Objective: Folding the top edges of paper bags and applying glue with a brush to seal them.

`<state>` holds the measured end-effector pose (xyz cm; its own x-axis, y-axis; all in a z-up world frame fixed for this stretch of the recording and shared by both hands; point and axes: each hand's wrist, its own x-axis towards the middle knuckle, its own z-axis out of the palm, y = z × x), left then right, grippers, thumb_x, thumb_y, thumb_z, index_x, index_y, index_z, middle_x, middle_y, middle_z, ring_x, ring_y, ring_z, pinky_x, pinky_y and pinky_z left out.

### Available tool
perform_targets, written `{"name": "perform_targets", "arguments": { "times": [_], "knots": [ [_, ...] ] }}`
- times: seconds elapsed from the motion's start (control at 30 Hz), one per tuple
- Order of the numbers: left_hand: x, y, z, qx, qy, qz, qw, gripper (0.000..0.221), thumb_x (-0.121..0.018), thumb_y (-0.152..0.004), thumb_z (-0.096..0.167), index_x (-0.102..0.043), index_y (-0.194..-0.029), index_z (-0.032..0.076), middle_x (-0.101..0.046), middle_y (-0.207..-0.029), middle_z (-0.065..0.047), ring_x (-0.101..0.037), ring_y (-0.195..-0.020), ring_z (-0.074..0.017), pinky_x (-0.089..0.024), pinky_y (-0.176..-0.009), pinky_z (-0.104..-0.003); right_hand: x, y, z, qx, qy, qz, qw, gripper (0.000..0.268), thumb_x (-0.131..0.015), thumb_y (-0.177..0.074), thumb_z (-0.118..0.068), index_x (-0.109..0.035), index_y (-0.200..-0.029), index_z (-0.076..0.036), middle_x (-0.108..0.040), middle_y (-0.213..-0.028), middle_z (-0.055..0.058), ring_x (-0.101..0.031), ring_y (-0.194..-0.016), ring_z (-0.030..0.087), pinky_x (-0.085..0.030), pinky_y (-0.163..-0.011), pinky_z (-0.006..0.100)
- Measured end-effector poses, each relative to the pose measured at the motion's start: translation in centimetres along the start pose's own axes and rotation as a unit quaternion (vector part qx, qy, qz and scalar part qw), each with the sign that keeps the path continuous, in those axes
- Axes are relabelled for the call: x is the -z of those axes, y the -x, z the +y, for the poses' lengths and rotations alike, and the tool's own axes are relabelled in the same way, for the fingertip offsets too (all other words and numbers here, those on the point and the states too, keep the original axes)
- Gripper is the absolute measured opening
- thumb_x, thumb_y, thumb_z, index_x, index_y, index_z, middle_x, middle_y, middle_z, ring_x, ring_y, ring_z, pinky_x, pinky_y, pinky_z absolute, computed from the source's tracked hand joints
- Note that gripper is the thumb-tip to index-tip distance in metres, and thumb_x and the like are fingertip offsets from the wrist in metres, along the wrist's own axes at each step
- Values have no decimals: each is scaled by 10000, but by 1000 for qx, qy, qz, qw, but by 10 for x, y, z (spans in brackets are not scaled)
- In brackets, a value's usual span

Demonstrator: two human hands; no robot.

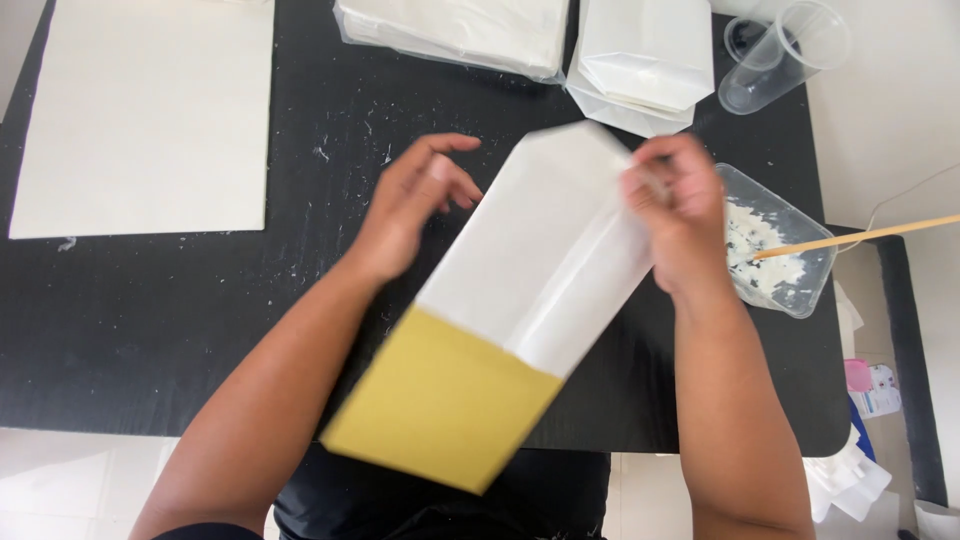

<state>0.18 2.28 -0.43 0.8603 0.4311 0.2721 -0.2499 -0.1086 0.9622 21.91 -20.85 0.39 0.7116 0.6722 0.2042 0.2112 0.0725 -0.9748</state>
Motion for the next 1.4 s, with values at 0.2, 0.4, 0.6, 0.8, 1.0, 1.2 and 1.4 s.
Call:
{"name": "perform_targets", "arguments": {
  "times": [0.2,0.4,0.6,0.8,1.0,1.2,1.4],
  "knots": [
    [27,0,56,174,570,43,802,1070,-557,-676,745,-523,-1467,25,-620,-1387,-175,-616,-1234,-375,-476,-1052,-528,-4,6,-44,134,-136,261,946,250,-712,-1004,-321,-538,-1116,-180,-643,-967,-8,-609,-973,151,-541,-913,317],
    [60,9,-18,33,202,-18,979,684,-771,-896,323,-476,-1469,94,-609,-1429,-105,-617,-1339,-305,-545,-1119,-486,-14,9,-42,231,-37,355,905,183,-618,-1068,-288,-496,-1120,-161,-442,-875,-23,-393,-829,105,-381,-903,262],
    [65,5,14,-70,92,80,990,471,-700,-1013,258,-489,-1407,108,-605,-1395,-80,-601,-1336,-262,-547,-1143,-459,-11,3,-38,219,-63,236,945,166,-625,-1051,-223,-472,-1078,-166,-467,-953,-28,-450,-931,112,-390,-879,260],
    [91,10,31,-69,48,45,995,470,-678,-1022,271,-495,-1424,110,-596,-1416,-63,-578,-1382,-258,-534,-1179,-444,3,0,-20,202,50,207,956,257,-683,-1070,-302,-542,-1045,-89,-520,-844,7,-414,-711,103,-346,-641,260],
    [101,12,42,-71,6,33,997,453,-660,-1031,276,-501,-1414,92,-591,-1411,-64,-576,-1378,-255,-531,-1169,-435,5,1,-21,225,83,157,958,192,-733,-1074,-155,-611,-994,-30,-586,-960,57,-522,-817,159,-445,-715,299],
    [107,14,42,-85,-23,-1,996,422,-616,-1066,246,-505,-1439,84,-577,-1448,-85,-559,-1410,-269,-515,-1203,-434,11,1,-19,205,99,166,960,254,-768,-1075,-160,-587,-940,-42,-536,-968,33,-526,-829,150,-480,-723,291],
    [131,17,34,-114,-20,60,991,498,-676,-1058,331,-462,-1464,138,-546,-1479,-51,-522,-1434,-242,-470,-1265,-461,52,-2,-22,158,2,220,963,206,-732,-1117,-147,-541,-1042,-147,-590,-1027,38,-614,-979,175,-610,-792,369]
  ]
}}
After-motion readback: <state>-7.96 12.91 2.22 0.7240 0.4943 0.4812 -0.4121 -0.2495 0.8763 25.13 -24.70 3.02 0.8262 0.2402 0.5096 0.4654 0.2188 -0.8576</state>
